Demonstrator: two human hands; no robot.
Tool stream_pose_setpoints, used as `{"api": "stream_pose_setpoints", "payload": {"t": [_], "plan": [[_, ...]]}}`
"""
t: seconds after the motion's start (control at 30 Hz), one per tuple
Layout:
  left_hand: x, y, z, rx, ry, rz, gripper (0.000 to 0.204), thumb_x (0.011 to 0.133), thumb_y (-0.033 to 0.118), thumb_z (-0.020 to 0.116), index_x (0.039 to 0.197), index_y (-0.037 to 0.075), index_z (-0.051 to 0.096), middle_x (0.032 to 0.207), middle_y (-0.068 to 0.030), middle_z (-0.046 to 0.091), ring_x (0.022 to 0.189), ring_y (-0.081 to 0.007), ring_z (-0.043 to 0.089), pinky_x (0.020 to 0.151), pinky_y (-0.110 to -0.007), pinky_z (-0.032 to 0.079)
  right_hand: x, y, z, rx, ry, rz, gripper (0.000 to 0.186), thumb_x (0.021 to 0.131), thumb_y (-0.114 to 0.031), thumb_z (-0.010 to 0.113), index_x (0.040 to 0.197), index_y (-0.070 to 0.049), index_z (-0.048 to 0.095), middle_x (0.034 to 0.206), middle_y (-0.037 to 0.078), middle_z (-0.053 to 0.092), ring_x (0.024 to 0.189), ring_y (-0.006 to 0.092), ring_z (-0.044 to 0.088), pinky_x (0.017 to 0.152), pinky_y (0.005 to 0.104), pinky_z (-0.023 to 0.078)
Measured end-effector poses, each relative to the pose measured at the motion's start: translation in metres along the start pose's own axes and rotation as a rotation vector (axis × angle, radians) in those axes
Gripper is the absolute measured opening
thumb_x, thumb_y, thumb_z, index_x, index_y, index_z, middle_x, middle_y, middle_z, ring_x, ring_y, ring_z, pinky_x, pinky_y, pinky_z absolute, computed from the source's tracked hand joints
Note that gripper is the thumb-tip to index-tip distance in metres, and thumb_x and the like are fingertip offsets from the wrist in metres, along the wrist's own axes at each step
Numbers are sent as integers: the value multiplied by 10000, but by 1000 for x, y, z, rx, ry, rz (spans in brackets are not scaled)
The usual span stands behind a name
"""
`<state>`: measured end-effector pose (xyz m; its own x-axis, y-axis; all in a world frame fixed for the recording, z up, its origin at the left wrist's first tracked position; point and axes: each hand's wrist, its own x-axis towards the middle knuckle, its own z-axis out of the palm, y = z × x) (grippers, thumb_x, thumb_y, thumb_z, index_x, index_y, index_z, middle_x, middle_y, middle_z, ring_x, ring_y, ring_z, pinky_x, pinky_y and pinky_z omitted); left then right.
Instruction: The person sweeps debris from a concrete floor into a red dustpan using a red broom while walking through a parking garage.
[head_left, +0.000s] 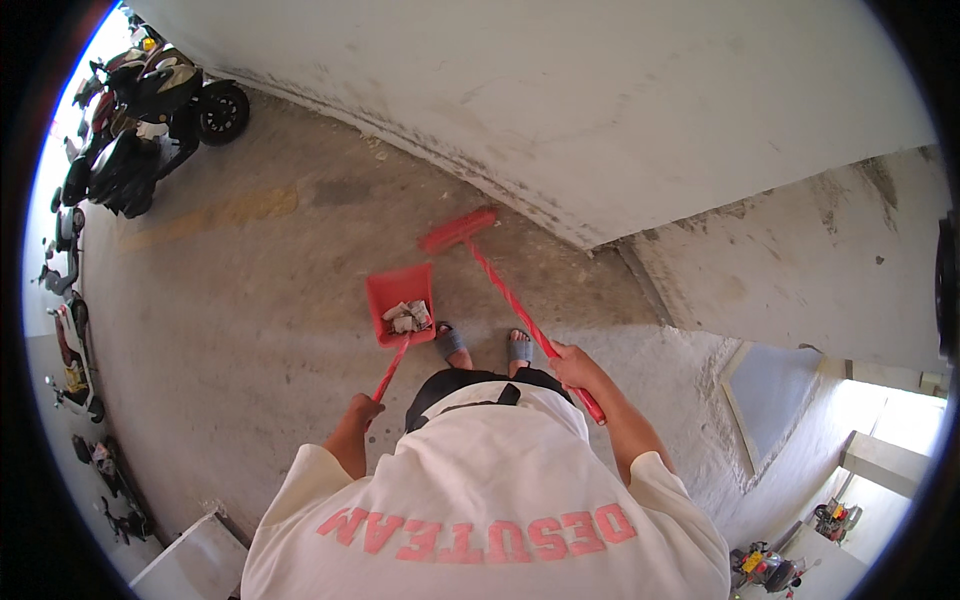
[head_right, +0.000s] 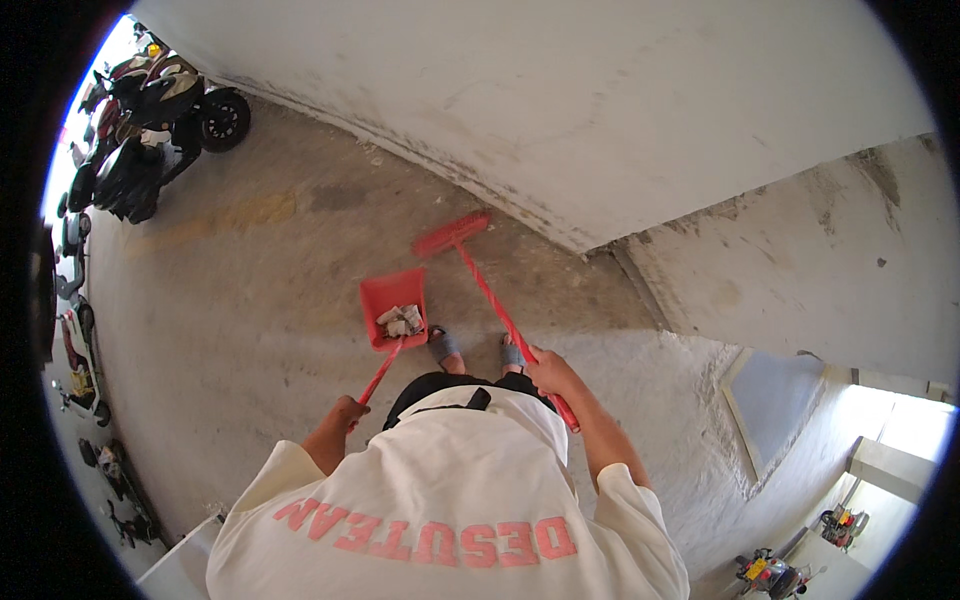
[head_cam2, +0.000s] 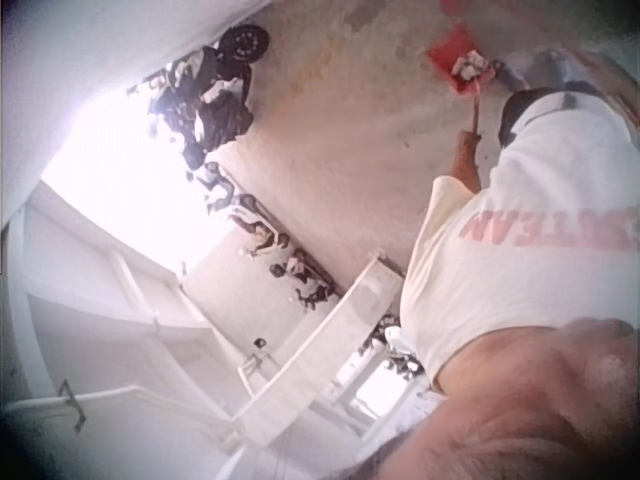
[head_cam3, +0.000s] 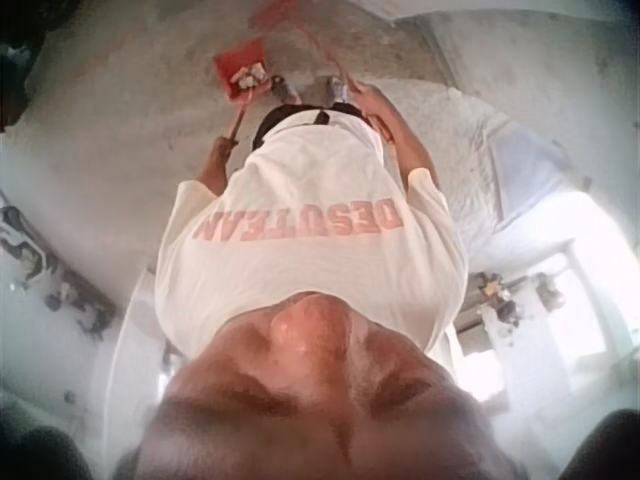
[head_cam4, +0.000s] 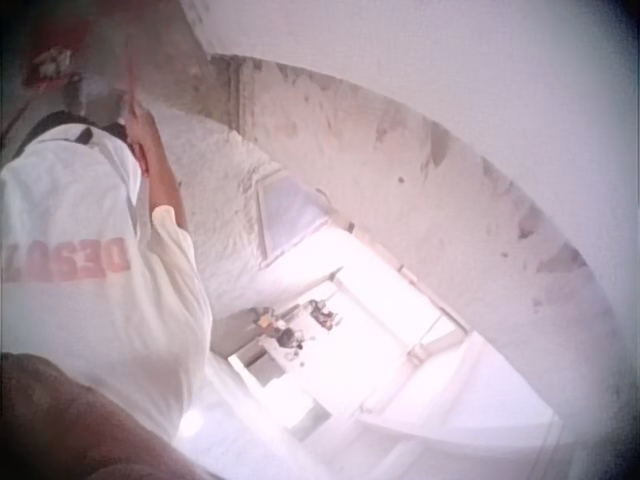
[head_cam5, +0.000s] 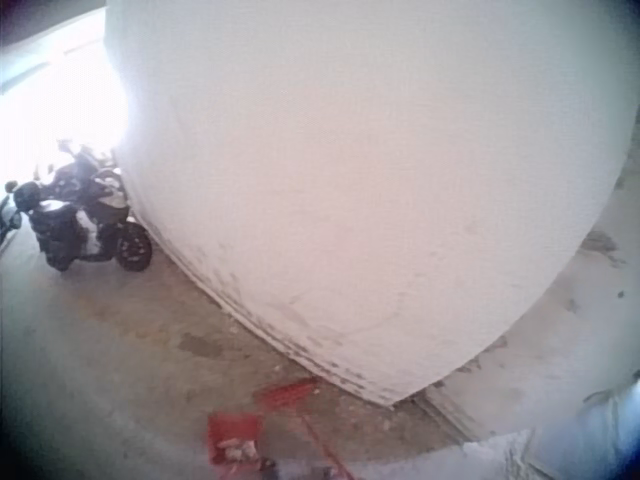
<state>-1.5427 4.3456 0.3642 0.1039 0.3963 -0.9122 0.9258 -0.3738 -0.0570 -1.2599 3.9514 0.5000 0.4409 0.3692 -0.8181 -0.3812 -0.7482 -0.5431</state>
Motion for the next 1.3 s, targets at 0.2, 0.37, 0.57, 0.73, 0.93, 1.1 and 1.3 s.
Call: {"api": "stream_pose_setpoints", "payload": {"t": [0.2, 0.37, 0.57, 0.73, 0.93, 1.1, 1.3], "plan": [[11, -13, 5, 69, 74, 25, 365, 703, 279, 721, 814, -57, 629, 692, -132, 616, 577, -240, 608, 518, -406, 481, -40, 55, -1, -80, 58, 100, 567, 834, -223, 515, 1360, -85, 355, 632, 86, 536, 449, 162, 505, 448, 318, 455], [37, -16, 5, 199, 168, 70, 408, 647, 281, 717, 881, -45, 641, 767, -167, 644, 676, -262, 640, 604, -380, 513, -92, 48, -8, -62, 115, 171, 531, 835, -223, 494, 1342, -110, 383, 674, 114, 558, 445, 181, 510, 467, 327, 475], [25, 24, -27, 324, 111, 71, 353, 684, 199, 626, 979, 7, 647, 978, -192, 641, 934, -301, 623, 773, -371, 510, -90, 48, 12, 118, 238, 125, 473, 848, -172, 477, 1317, -135, 425, 609, 25, 482, 449, 113, 460, 414, 273, 427], [36, 45, -44, 245, 93, 123, 285, 713, 166, 628, 833, -93, 613, 749, -194, 638, 563, -267, 654, 492, -373, 519, -76, 42, 30, 272, 203, 137, 456, 854, -174, 489, 1308, -162, 451, 593, 16, 476, 429, 97, 442, 396, 252, 406], [14, 99, -77, 419, 89, 227, 217, 756, 100, 508, 857, -36, 644, 734, -139, 666, 578, -231, 659, 584, -367, 527, -125, 54, 17, 512, 292, 297, 464, 855, -182, 498, 1316, -142, 452, 591, 18, 499, 409, 112, 444, 394, 258, 394], [34, 128, -85, 589, 41, 202, 210, 751, 129, 548, 869, -10, 653, 749, -120, 674, 619, -229, 665, 637, -357, 524, -164, 69, 2, 563, 379, 338, 462, 873, -187, 497, 1331, -186, 429, 578, 20, 473, 380, 98, 410, 333, 263, 338], [25, 159, -100, 669, 69, 181, 281, 751, 180, 589, 988, 41, 650, 946, -126, 665, 876, -255, 648, 757, -371, 505, -182, 99, -17, 1000, 534, 383, 150, 877, -209, 485, 1006, -133, 475, 560, 19, 462, 368, 98, 398, 322, 251, 332]]}}
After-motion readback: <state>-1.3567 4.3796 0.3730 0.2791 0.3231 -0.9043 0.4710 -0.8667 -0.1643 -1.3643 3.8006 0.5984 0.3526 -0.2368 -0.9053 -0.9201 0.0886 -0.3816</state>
